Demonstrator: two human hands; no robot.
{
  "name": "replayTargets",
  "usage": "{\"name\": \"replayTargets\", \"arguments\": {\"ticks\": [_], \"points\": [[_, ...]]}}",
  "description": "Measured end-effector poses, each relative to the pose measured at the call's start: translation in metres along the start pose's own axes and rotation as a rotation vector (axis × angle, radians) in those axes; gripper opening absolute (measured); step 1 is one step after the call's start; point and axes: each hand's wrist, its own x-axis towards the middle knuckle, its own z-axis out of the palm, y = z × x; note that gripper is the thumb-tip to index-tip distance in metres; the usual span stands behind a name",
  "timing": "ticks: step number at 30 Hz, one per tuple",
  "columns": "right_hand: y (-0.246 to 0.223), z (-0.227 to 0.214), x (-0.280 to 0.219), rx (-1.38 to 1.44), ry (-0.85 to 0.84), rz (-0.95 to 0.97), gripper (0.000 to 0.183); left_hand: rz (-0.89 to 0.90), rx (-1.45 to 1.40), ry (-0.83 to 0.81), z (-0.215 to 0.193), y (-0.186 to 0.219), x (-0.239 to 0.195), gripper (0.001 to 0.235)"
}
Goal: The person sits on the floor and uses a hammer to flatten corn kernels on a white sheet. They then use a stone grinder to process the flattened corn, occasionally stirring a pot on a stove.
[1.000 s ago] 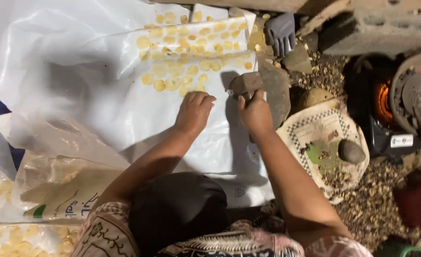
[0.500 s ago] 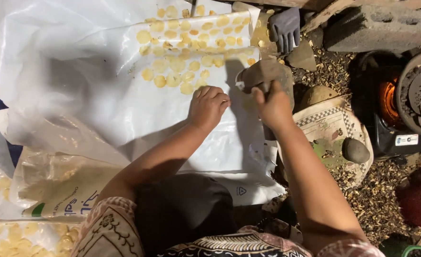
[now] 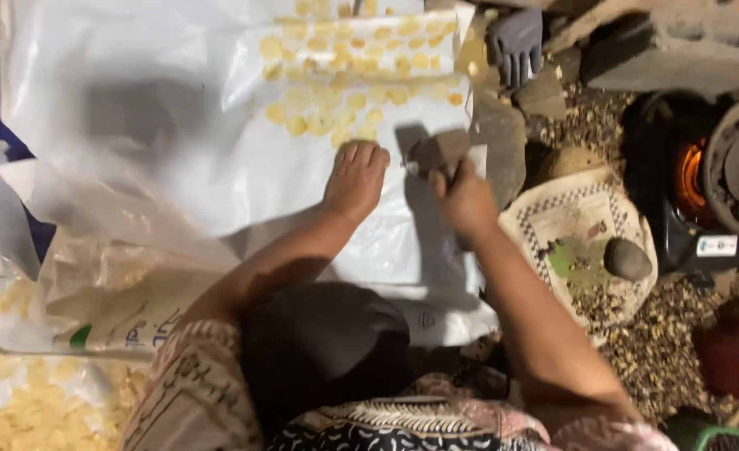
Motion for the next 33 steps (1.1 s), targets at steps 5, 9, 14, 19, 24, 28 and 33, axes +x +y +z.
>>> {"name": "replayTargets", "arguments": {"ticks": [5,9,14,19,24,28,33], "points": [[-0.043,-0.062,-0.034,0.092,0.084,-0.027,0.052,-0.018,0.011,0.009,0.003,0.001,0.002,0.01],[-0.013,0.012,-0.026,-0.016,0.147,-0.038,0.049,-0.051,-0.109,-0.053,0.002,0.0,-0.001,0.008],[0.002,0.034,-0.013,-0.063,0.16,-0.071,0.048,-0.044,-0.076,-0.108,-0.007,-0.014,-0.004,0.019],[-0.01,-0.015,-0.002,0.005,0.005,-0.072,0.047,-0.006,-0.143,-0.027,-0.01,-0.015,-0.007,0.013],[-0.036,-0.04,-0.031,0.045,0.161,-0.097,0.052,-0.077,-0.242,0.012,-0.02,-0.016,-0.002,0.011],[-0.011,0.006,-0.004,0.022,0.067,-0.039,0.049,-0.062,-0.192,0.018,-0.002,-0.016,0.01,0.015],[-0.034,-0.06,-0.008,0.079,0.023,0.004,0.054,-0.114,-0.149,-0.018,0.022,-0.008,0.032,0.02]]}}
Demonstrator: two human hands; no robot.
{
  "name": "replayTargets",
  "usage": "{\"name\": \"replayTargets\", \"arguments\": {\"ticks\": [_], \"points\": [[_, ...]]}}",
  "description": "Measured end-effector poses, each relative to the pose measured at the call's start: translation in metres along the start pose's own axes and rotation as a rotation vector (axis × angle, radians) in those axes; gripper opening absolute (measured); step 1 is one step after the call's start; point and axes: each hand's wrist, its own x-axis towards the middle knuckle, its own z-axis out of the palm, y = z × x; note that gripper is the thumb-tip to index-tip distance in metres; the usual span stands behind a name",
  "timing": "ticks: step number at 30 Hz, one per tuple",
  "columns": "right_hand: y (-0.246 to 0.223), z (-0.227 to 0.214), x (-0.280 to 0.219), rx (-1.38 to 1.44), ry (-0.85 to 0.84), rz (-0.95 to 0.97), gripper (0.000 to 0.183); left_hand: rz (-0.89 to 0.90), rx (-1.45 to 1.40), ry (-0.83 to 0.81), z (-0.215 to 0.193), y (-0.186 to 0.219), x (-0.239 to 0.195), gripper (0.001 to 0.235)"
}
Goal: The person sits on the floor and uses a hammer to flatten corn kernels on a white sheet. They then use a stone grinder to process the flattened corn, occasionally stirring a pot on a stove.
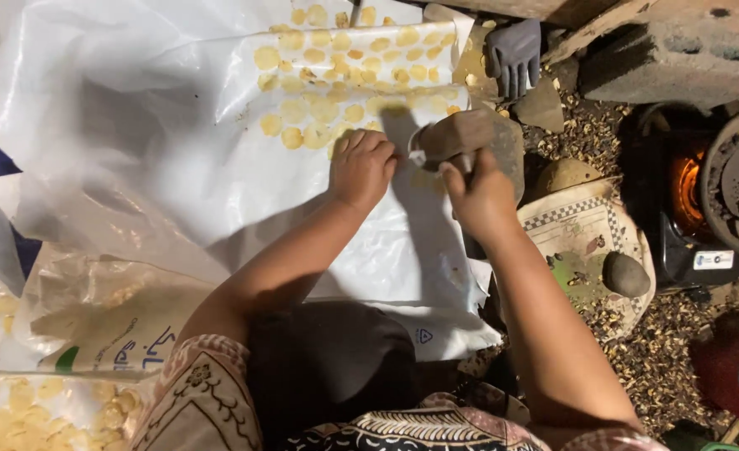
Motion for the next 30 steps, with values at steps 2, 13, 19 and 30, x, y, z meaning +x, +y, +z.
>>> {"name": "replayTargets", "arguments": {"ticks": [2,13,19,30], "points": [[-0.034,-0.027,-0.029,0.117,0.163,-0.107,0.043,-0.008,0.035,-0.019,0.007,-0.001,0.004,0.015],[0.005,0.075,0.025,-0.118,0.075,-0.083,0.045,-0.061,0.004,0.0,-0.034,-0.011,-0.027,0.021],[-0.006,0.027,0.044,-0.117,-0.028,-0.102,0.05,0.069,0.017,-0.03,-0.034,-0.014,-0.037,0.016],[0.012,0.044,0.018,-0.03,-0.027,-0.09,0.045,0.043,-0.044,0.017,-0.021,-0.004,-0.032,0.017]]}}
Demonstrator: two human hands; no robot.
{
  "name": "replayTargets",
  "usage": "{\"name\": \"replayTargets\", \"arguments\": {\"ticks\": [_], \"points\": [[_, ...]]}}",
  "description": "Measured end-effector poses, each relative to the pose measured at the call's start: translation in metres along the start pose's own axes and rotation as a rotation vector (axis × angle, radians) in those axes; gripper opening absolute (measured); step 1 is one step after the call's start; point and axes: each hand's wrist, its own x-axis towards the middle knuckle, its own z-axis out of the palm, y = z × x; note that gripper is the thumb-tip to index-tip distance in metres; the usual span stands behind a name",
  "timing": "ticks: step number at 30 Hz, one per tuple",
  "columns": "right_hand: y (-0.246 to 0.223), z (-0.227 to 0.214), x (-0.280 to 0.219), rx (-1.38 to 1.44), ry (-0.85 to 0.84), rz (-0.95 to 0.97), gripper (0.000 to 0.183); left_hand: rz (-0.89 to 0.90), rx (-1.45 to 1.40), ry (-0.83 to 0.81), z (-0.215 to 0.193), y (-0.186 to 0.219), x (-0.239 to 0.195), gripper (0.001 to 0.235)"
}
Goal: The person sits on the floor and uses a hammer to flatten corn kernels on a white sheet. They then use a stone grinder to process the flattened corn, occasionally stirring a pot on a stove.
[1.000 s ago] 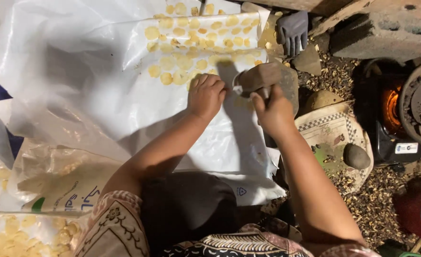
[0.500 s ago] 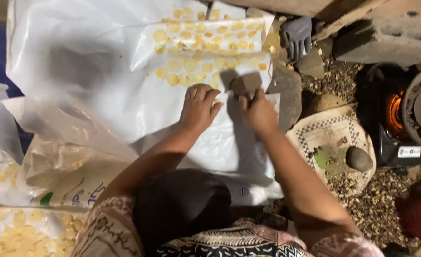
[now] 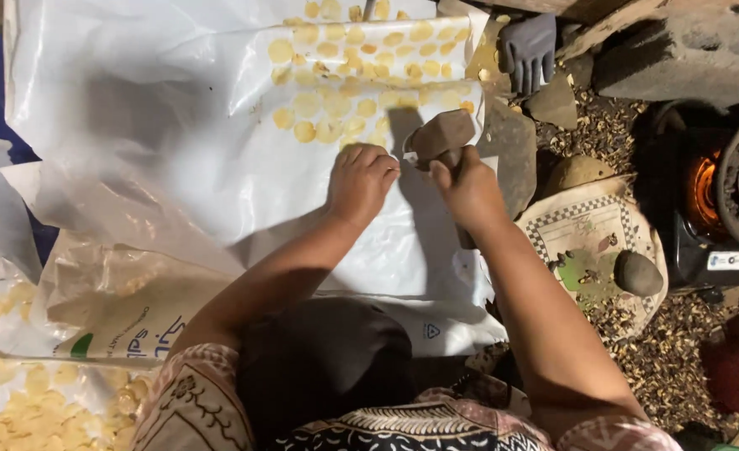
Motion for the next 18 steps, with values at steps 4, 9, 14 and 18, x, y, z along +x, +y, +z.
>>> {"name": "replayTargets", "arguments": {"ticks": [4,9,14,18], "points": [[-0.053,-0.063,-0.056,0.119,0.055,0.068,0.044,-0.084,0.025,-0.047,-0.003,0.016,0.008,0.017],[-0.038,-0.019,-0.063,0.313,0.639,-0.325,0.021,-0.04,0.144,-0.106,-0.002,0.009,0.005,0.01],[-0.002,0.054,-0.034,-0.12,0.143,-0.036,0.049,0.018,0.224,0.006,-0.019,-0.014,-0.01,0.009],[-0.017,0.044,-0.037,0.059,0.109,-0.098,0.052,-0.001,0.195,0.056,-0.033,-0.008,-0.006,0.013]]}}
